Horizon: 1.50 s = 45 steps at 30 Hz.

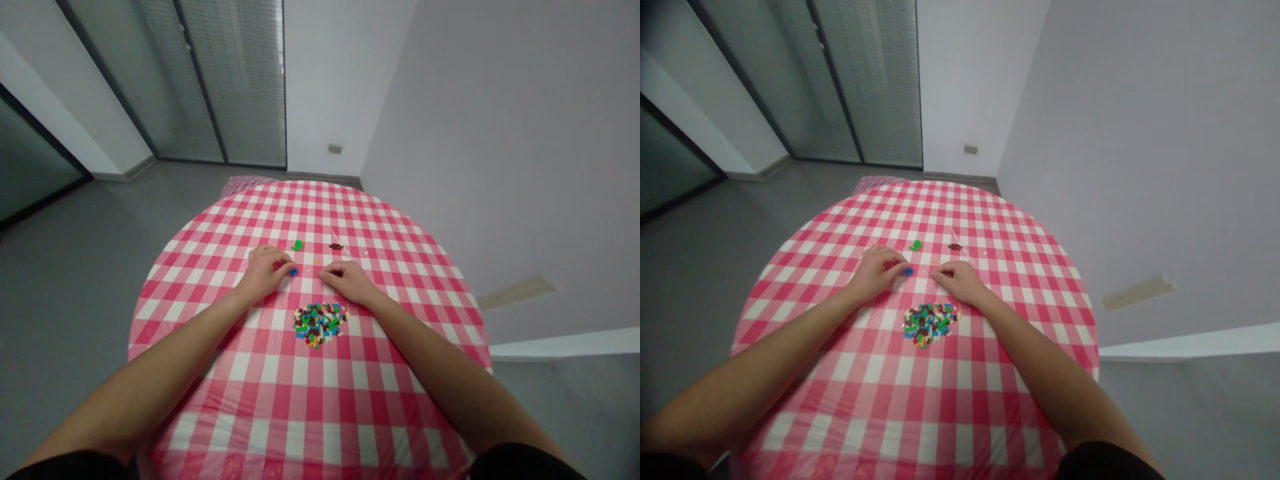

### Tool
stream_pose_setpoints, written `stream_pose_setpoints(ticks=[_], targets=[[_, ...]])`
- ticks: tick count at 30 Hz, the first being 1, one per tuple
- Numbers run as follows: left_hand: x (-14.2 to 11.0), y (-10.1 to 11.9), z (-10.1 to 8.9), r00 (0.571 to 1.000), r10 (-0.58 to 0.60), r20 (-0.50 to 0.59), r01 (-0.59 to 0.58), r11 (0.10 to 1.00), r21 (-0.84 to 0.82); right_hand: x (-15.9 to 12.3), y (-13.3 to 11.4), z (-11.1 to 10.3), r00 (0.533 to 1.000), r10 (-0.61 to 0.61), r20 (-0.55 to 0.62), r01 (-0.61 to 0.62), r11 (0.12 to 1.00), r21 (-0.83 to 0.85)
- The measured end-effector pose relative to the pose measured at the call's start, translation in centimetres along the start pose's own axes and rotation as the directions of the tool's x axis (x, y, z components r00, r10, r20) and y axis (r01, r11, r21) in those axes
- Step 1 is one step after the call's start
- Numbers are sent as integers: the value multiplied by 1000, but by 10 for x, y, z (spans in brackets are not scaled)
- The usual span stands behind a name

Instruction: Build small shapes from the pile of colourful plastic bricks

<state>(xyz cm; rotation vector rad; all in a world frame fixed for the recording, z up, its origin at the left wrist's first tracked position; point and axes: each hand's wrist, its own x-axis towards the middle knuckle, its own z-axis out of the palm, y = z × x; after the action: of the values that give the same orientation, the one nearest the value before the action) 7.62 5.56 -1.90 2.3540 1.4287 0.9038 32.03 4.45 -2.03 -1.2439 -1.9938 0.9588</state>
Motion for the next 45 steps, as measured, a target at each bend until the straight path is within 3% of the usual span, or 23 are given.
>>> stream_pose_setpoints(ticks=[3, 6, 16, 24, 30, 36, 42, 45], targets=[[7, -16, -1, 975, -222, 0, 221, 972, 79, 2, 3, -3, 999, 45, -25, -45, 999, -27], [9, -23, 0, 958, -285, -1, 281, 945, 169, 2, 3, -4, 998, 59, -21, -60, 997, -50], [5, -18, 1, 964, -264, -31, 263, 931, 253, 1, 3, -5, 999, 46, -16, -47, 997, -54], [2, -21, 3, 990, -52, 135, 18, 970, 241, 2, 3, -4, 1000, 26, -11, -27, 999, -45], [2, -22, 6, 976, -60, 208, -4, 955, 296, 1, 3, -4, 1000, 18, -6, -19, 999, -37], [2, -20, 5, 983, -36, 178, -11, 967, 256, 1, 5, -3, 1000, 9, -10, -9, 998, -56], [2, -19, 4, 978, 6, 211, -52, 976, 212, -4, -4, -13, 993, -39, 115, 50, 994, -93], [2, -20, 5, 973, -5, 231, -47, 974, 221, -9, -10, -25, 964, -41, 263, 68, 993, -92]])
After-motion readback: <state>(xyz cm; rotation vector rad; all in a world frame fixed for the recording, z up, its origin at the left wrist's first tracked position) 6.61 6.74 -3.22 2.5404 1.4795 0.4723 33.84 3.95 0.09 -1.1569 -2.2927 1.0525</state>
